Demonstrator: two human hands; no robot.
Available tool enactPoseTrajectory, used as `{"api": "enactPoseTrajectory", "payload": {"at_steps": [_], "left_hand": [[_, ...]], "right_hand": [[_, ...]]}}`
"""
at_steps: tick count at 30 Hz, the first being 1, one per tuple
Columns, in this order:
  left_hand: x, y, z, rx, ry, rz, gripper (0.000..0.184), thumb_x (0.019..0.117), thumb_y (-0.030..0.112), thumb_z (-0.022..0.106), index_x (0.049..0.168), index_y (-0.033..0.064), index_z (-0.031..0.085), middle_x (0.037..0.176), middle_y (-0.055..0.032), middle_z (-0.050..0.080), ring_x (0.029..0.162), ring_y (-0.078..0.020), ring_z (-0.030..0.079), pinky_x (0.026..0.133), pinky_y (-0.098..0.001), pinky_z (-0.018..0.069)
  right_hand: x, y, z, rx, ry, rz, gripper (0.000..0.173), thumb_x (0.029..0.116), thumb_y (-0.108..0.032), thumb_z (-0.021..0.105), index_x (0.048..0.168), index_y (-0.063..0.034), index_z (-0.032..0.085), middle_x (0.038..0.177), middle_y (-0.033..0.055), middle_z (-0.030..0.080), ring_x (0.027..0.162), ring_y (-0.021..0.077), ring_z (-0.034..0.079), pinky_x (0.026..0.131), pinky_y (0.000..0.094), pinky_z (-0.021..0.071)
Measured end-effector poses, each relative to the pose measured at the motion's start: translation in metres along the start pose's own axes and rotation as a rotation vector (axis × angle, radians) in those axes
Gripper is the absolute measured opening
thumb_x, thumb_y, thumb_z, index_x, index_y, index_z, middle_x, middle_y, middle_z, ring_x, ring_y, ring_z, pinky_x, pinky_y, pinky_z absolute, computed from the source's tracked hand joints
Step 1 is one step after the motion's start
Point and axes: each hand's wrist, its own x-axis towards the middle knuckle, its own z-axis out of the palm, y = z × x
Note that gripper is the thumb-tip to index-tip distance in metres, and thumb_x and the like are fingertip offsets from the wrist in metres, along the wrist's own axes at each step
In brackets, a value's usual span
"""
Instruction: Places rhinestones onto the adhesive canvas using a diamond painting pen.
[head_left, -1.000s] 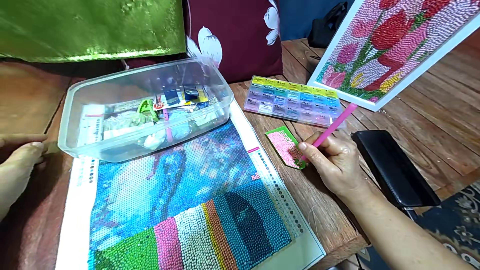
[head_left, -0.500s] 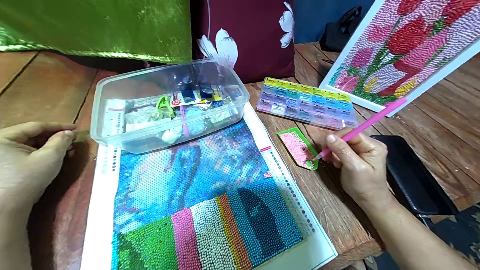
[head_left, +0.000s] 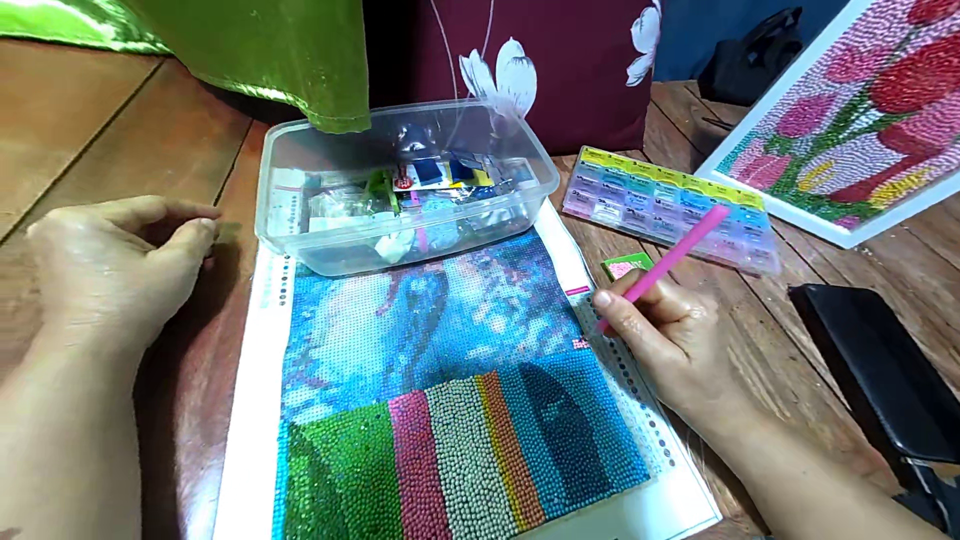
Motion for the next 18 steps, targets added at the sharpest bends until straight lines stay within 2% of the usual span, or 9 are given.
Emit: {"api": "enactPoseTrajectory", "payload": {"at_steps": [3, 11, 13, 18], "left_hand": [[0.0009, -0.0009, -0.0003, 0.004, -0.008, -0.006, 0.034, 0.0992, 0.029, 0.056, 0.113, 0.0002, 0.068, 0.095, -0.0173, 0.068, 0.074, -0.0195, 0.063, 0.073, -0.0471, 0.0534], [0.0012, -0.0014, 0.0006, 0.012, 0.008, 0.021, 0.034, 0.099, 0.03, 0.056, 0.111, 0.0013, 0.069, 0.094, -0.0157, 0.068, 0.074, -0.0173, 0.063, 0.072, -0.0438, 0.0535], [0.0025, -0.0056, 0.0002, 0.017, 0.001, 0.027, 0.036, 0.0992, 0.032, 0.056, 0.112, 0.001, 0.069, 0.096, -0.0182, 0.068, 0.077, -0.021, 0.064, 0.074, -0.0484, 0.0532], [0.0024, -0.0027, -0.0004, 0.042, -0.004, 0.001, 0.037, 0.0992, 0.033, 0.055, 0.114, 0.0016, 0.069, 0.097, -0.0193, 0.068, 0.078, -0.0236, 0.065, 0.075, -0.0514, 0.0527]], "right_hand": [[-0.0009, 0.0009, 0.0008, -0.01, -0.007, -0.012, 0.026, 0.1021, -0.021, 0.055, 0.081, -0.0083, 0.063, 0.065, -0.0088, 0.053, 0.057, -0.0088, 0.049, 0.053, 0.0079, 0.04], [0.0002, 0.0035, 0.0013, -0.029, -0.001, -0.03, 0.026, 0.1021, -0.02, 0.055, 0.08, -0.0077, 0.062, 0.065, -0.0082, 0.053, 0.057, -0.009, 0.048, 0.053, 0.0075, 0.0387], [0.001, 0.003, 0.0018, -0.026, 0.0, -0.041, 0.026, 0.1016, -0.019, 0.055, 0.079, -0.0074, 0.061, 0.064, -0.0082, 0.052, 0.056, -0.0091, 0.047, 0.052, 0.0072, 0.0378], [0.0014, 0.004, 0.0025, -0.015, -0.008, -0.067, 0.026, 0.1018, -0.018, 0.055, 0.079, -0.0059, 0.062, 0.065, -0.0071, 0.053, 0.057, -0.009, 0.046, 0.053, 0.0071, 0.0369]]}}
